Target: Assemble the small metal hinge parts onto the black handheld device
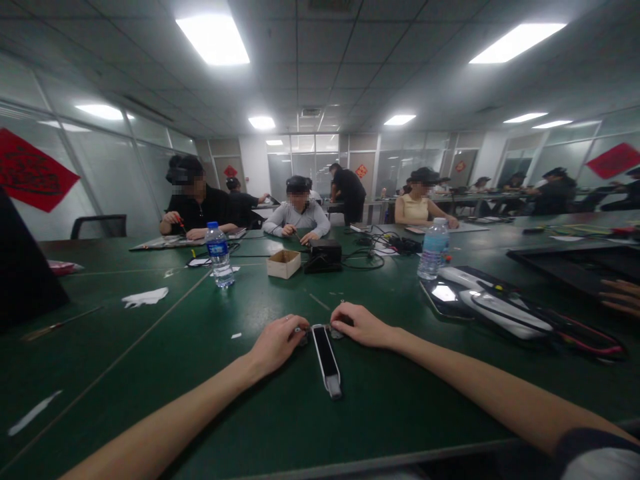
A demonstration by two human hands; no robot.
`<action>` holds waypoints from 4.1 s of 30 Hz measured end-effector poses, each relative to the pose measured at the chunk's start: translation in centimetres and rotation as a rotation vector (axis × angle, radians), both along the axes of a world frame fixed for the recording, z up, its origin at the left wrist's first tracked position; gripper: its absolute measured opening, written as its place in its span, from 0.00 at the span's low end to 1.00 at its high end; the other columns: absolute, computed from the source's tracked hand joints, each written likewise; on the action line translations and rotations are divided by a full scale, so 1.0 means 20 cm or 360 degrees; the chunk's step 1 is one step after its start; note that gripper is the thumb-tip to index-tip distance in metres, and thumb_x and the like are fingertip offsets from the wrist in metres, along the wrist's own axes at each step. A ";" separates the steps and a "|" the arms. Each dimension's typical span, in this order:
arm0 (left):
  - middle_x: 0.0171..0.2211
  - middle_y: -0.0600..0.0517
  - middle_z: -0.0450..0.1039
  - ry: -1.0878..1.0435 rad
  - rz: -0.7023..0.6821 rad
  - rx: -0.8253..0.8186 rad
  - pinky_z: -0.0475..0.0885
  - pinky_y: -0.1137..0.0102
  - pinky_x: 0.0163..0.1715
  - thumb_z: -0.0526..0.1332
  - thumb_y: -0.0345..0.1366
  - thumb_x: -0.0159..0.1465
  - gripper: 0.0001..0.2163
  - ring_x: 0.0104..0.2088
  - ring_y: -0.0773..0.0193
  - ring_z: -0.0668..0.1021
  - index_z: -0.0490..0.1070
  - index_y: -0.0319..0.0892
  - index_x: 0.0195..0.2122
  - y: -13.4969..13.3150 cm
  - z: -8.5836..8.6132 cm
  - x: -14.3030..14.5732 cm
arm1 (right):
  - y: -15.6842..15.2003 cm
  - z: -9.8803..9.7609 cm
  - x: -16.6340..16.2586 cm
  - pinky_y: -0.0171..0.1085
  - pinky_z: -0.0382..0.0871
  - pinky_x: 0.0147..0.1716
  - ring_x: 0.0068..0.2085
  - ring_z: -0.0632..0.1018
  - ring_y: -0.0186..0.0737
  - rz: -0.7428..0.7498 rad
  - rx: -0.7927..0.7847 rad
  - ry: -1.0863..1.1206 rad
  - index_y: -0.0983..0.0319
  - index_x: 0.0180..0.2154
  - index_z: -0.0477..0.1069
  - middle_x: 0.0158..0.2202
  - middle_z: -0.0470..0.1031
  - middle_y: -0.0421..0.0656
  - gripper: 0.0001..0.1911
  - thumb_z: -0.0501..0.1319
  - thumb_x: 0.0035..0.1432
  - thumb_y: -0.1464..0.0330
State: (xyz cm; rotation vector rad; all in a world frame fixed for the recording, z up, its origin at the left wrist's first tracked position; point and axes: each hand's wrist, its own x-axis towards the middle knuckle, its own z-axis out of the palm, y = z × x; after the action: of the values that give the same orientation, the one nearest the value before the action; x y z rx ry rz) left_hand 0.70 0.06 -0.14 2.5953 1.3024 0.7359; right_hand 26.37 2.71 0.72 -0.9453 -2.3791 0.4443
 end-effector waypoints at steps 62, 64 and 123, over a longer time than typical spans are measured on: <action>0.39 0.49 0.76 0.0009 0.0049 -0.0004 0.71 0.67 0.36 0.55 0.34 0.66 0.09 0.35 0.60 0.77 0.70 0.42 0.45 -0.05 0.05 0.03 | 0.27 -0.12 0.17 0.51 0.63 0.49 0.51 0.68 0.49 -0.0399 0.0280 -0.0397 0.56 0.53 0.73 0.51 0.70 0.50 0.16 0.53 0.67 0.66; 0.39 0.49 0.76 0.0003 0.0054 0.0012 0.71 0.67 0.36 0.55 0.34 0.66 0.08 0.35 0.61 0.77 0.70 0.42 0.44 -0.05 0.06 0.03 | 0.26 -0.10 0.16 0.48 0.64 0.48 0.49 0.70 0.47 -0.0380 0.0314 -0.0404 0.59 0.49 0.75 0.46 0.73 0.49 0.14 0.54 0.66 0.68; 0.33 0.51 0.75 -0.0034 0.0046 -0.0073 0.67 0.71 0.33 0.60 0.41 0.66 0.10 0.31 0.62 0.74 0.79 0.44 0.38 0.02 0.03 -0.04 | -0.02 0.01 -0.01 0.40 0.67 0.43 0.42 0.73 0.41 0.0113 0.0466 -0.0221 0.64 0.40 0.73 0.39 0.75 0.46 0.06 0.59 0.62 0.71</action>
State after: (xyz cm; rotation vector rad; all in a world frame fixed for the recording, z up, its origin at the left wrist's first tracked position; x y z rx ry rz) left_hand -0.12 0.53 0.50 2.5307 1.3374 0.7278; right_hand 26.24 2.31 0.85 -0.7816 -2.5194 0.0525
